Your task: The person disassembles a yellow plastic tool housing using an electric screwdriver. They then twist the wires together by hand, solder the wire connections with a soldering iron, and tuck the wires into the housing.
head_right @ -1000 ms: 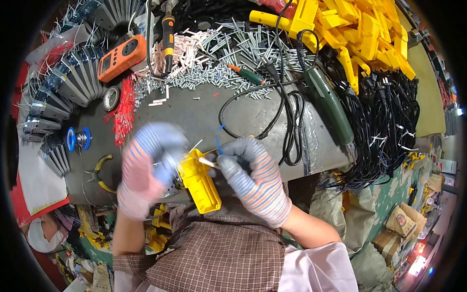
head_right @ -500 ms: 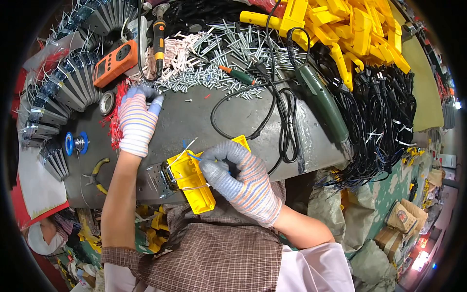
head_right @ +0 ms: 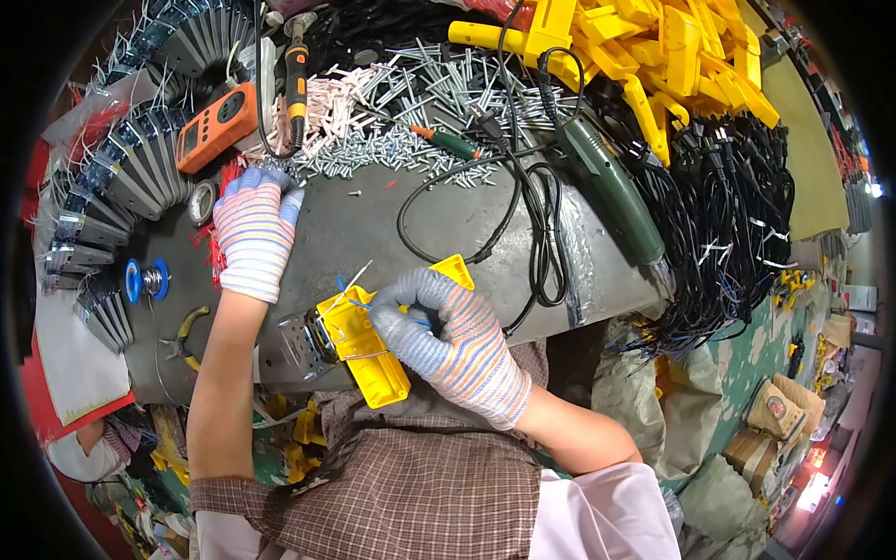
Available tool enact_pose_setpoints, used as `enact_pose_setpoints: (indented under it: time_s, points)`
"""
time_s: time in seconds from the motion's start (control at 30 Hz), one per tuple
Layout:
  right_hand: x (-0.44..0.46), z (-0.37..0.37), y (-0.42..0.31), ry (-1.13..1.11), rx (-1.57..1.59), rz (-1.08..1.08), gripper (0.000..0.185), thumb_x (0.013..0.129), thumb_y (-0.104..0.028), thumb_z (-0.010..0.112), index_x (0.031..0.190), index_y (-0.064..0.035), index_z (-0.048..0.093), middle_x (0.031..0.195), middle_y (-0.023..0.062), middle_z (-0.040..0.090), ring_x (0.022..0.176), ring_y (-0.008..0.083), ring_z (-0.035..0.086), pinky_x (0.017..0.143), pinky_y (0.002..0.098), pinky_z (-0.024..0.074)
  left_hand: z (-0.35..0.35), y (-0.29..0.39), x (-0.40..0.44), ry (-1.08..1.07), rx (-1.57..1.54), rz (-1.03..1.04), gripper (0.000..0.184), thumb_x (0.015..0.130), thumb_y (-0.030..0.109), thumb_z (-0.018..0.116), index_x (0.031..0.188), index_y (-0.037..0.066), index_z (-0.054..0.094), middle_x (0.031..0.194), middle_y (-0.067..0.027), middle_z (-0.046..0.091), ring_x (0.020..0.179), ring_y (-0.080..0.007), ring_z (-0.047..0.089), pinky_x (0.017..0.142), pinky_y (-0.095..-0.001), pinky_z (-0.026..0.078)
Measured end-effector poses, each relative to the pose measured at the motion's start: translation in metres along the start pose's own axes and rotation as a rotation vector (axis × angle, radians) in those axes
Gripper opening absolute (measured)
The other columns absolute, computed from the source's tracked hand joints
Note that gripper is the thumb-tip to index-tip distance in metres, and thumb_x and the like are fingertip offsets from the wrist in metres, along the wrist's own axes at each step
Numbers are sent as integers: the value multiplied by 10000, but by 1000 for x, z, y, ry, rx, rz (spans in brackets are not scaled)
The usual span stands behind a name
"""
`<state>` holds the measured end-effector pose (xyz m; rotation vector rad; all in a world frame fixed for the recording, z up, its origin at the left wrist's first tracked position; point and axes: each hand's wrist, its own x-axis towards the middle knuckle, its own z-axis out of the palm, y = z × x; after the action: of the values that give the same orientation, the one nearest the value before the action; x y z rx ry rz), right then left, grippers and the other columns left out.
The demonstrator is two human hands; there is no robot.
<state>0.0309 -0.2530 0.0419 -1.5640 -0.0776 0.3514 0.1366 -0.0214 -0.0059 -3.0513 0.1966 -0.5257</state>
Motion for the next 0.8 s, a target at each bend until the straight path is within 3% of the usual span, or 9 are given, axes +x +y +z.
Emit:
enact_pose_setpoints:
  time_s: [0.23, 0.3, 0.37, 0.43, 0.5, 0.53, 0.67, 0.8]
  points:
    - [1, -2, 0, -47, -52, 87, 162, 872, -161, 647, 943, -17, 629, 845, 17, 624, 745, 53, 551, 686, 233, 472, -15, -8, 9, -162, -82, 0, 175, 769, 239, 671, 877, 102, 664, 948, -121, 631, 885, -311, 592, 788, -427, 464]
    - [-1, -2, -5, -47, 44, 105, 166, 865, -160, 661, 951, -22, 632, 865, 22, 631, 787, 62, 574, 722, 236, 482, -29, -4, -6, -137, -360, 49, 126, 796, 157, 650, 876, 61, 637, 950, -117, 630, 864, -249, 609, 782, -379, 478]
    - [-2, -3, -6, -29, 110, 131, 159, 860, -158, 671, 949, -29, 642, 858, 18, 633, 779, 61, 572, 715, 234, 480, -55, 18, -36, -216, -1163, -363, 89, 821, 69, 619, 896, 33, 589, 951, -108, 622, 807, -188, 619, 749, -326, 501]
    - [-3, -7, -8, -69, 65, 93, 141, 861, -153, 670, 937, -36, 651, 861, 17, 637, 785, 56, 571, 715, 233, 479, -80, 30, -64, -312, -1654, -599, 86, 839, 9, 586, 910, 37, 546, 939, -103, 612, 757, -153, 616, 667, -277, 515]
    - [-1, -9, -10, -90, 64, 107, 127, 866, -153, 663, 921, -38, 657, 865, 17, 639, 789, 54, 570, 717, 237, 480, -80, 32, -86, -310, -1877, -521, 121, 837, -6, 614, 899, 53, 528, 919, -124, 614, 718, -163, 620, 605, -265, 519]
    - [1, -10, -12, -156, 85, 99, 124, 866, -151, 661, 918, -39, 657, 855, 14, 636, 776, 52, 563, 705, 236, 475, -85, 34, -93, -286, -1948, -600, 157, 827, -44, 613, 894, 32, 493, 942, -168, 621, 712, -148, 628, 650, -263, 548]
    - [8, -13, -14, -285, 160, 92, 131, 861, -160, 664, 894, -34, 658, 817, 8, 624, 747, 51, 548, 673, 238, 459, -95, 37, -98, -324, -2162, -668, 156, 844, -49, 608, 934, 32, 511, 919, -148, 629, 723, -148, 633, 651, -267, 551]
    - [14, -16, -15, -313, 93, 66, 142, 851, -166, 677, 864, -26, 657, 789, 7, 619, 743, 51, 547, 665, 240, 451, -97, 37, -97, -431, -2053, -737, 173, 856, -12, 614, 1017, 9, 552, 852, -113, 645, 726, -158, 647, 643, -270, 558]
